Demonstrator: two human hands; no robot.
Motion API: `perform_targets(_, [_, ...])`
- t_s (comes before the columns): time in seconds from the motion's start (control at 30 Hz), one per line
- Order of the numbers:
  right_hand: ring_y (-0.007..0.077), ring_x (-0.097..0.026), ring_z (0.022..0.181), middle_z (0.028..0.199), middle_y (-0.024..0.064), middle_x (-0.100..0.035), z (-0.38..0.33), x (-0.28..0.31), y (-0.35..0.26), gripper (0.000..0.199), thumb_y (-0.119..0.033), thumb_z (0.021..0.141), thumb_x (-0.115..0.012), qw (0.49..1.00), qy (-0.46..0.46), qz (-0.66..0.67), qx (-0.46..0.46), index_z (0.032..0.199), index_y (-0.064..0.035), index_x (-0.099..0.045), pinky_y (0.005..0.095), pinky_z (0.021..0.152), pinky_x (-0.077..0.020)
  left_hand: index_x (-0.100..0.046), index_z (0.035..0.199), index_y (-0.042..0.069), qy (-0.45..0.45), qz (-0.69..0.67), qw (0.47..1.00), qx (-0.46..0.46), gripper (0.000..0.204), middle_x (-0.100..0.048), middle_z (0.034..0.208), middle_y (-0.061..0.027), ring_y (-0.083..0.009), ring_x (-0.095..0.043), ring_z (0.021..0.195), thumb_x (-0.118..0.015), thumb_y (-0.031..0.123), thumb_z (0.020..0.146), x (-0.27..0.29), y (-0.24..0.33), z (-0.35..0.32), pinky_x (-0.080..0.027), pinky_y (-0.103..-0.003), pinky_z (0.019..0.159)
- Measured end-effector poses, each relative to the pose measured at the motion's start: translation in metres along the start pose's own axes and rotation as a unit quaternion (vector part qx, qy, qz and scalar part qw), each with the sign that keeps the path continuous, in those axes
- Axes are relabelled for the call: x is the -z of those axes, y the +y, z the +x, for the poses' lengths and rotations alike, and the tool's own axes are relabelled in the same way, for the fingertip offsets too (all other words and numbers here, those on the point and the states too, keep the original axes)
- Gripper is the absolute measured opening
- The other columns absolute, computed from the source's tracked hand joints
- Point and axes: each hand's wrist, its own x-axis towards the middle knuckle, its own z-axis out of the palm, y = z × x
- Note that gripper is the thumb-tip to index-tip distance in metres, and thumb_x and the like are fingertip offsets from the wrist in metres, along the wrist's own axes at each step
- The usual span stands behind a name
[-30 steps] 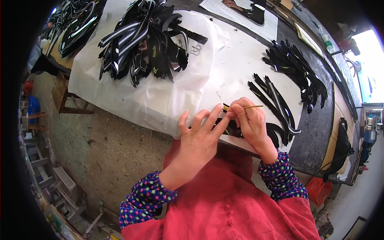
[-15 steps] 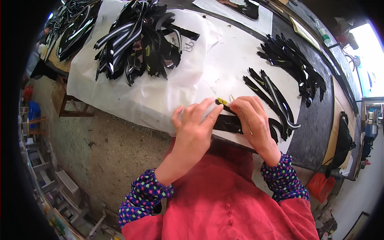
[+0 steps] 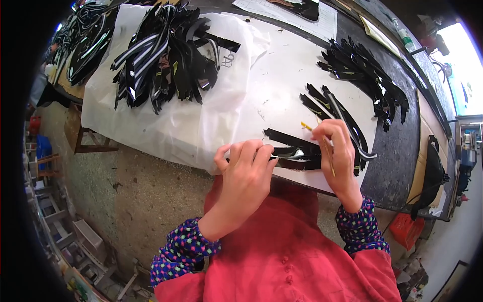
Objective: Apply adhesive to black leather shoe components using a brush.
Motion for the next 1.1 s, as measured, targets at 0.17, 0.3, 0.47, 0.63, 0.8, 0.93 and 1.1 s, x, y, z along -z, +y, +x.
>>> perform_targets(0.17, [0.0250, -0.066, 0.075, 0.105, 0.0155, -0.055, 0.004, -0.004, -0.013, 0.025, 0.017, 0.090, -0.054, 0.987, -0.070, 0.141, 0.006, 0.109, -0.0001, -0.056, 0.0335, 0.067, -0.0561, -0.060, 0.096, 0.012, -0.042, -0.014, 0.999, -0.026, 0.017, -0.059, 0.105, -0.0011, -0.0209, -0.055, 0.102, -0.072, 0.009, 0.085, 0.000, 0.004, 0.010, -0.032, -0.040, 0.097])
perform_targets(0.3, [0.0324, -0.067, 0.083, 0.106, 0.0154, -0.055, 0.013, -0.001, -0.014, 0.036, 0.017, 0.080, -0.057, 0.983, -0.170, 0.042, 0.047, 0.111, -0.0003, -0.054, 0.0385, 0.069, -0.0572, -0.059, 0.097, 0.010, -0.033, -0.065, 0.994, -0.078, 0.016, -0.061, 0.096, -0.0032, -0.0218, -0.058, 0.094, -0.069, 0.005, 0.086, 0.000, -0.002, 0.021, -0.038, -0.037, 0.092])
perform_targets(0.47, [0.0332, -0.066, 0.082, 0.107, 0.0147, -0.056, 0.006, 0.008, -0.004, 0.034, 0.011, 0.080, -0.058, 0.984, -0.155, -0.044, 0.076, 0.112, -0.0014, -0.054, 0.0400, 0.066, -0.0562, -0.056, 0.093, 0.007, -0.035, -0.074, 0.996, -0.045, 0.014, -0.059, 0.082, -0.0057, -0.0258, -0.059, 0.079, -0.068, 0.003, 0.087, -0.007, -0.002, 0.034, -0.042, -0.037, 0.079])
perform_targets(0.63, [0.0295, -0.067, 0.079, 0.106, 0.0146, -0.056, 0.005, 0.016, 0.017, 0.028, 0.013, 0.086, -0.055, 0.993, -0.031, -0.090, 0.064, 0.111, 0.0002, -0.055, 0.0361, 0.064, -0.0570, -0.055, 0.092, 0.007, -0.079, -0.091, 0.992, -0.045, 0.016, -0.058, 0.081, -0.0061, -0.0267, -0.058, 0.080, -0.069, 0.002, 0.086, 0.001, -0.003, 0.046, -0.042, -0.038, 0.077])
perform_targets(0.8, [0.0308, -0.065, 0.085, 0.103, 0.0169, -0.055, 0.007, 0.005, 0.004, 0.031, 0.018, 0.084, -0.053, 0.997, -0.050, -0.036, 0.036, 0.110, 0.0007, -0.055, 0.0389, 0.070, -0.0554, -0.057, 0.093, 0.007, -0.087, -0.161, 0.982, -0.037, 0.017, -0.058, 0.081, -0.0077, -0.0280, -0.057, 0.080, -0.070, -0.001, 0.084, 0.005, 0.001, 0.034, -0.042, -0.039, 0.077])
perform_targets(0.93, [0.0262, -0.060, 0.078, 0.104, 0.0142, -0.055, 0.008, 0.015, 0.020, 0.027, 0.015, 0.087, -0.055, 0.998, 0.004, -0.040, -0.037, 0.109, -0.0004, -0.056, 0.0335, 0.068, -0.0509, -0.060, 0.094, 0.005, -0.018, -0.169, 0.982, -0.082, 0.016, -0.063, 0.088, -0.0096, -0.0289, -0.059, 0.084, -0.071, -0.003, 0.084, -0.007, -0.002, 0.019, -0.044, -0.038, 0.078])
perform_targets(1.1, [0.0147, -0.050, 0.068, 0.084, 0.0061, -0.052, 0.005, 0.022, -0.008, 0.029, -0.002, 0.090, -0.072, 0.963, -0.170, 0.113, -0.175, 0.114, -0.0048, -0.055, 0.0278, 0.063, -0.0434, -0.063, 0.099, 0.005, 0.030, -0.205, 0.976, -0.066, 0.016, -0.067, 0.095, -0.0094, -0.0278, -0.061, 0.090, -0.070, -0.003, 0.088, -0.017, -0.006, 0.005, -0.047, -0.036, 0.081])
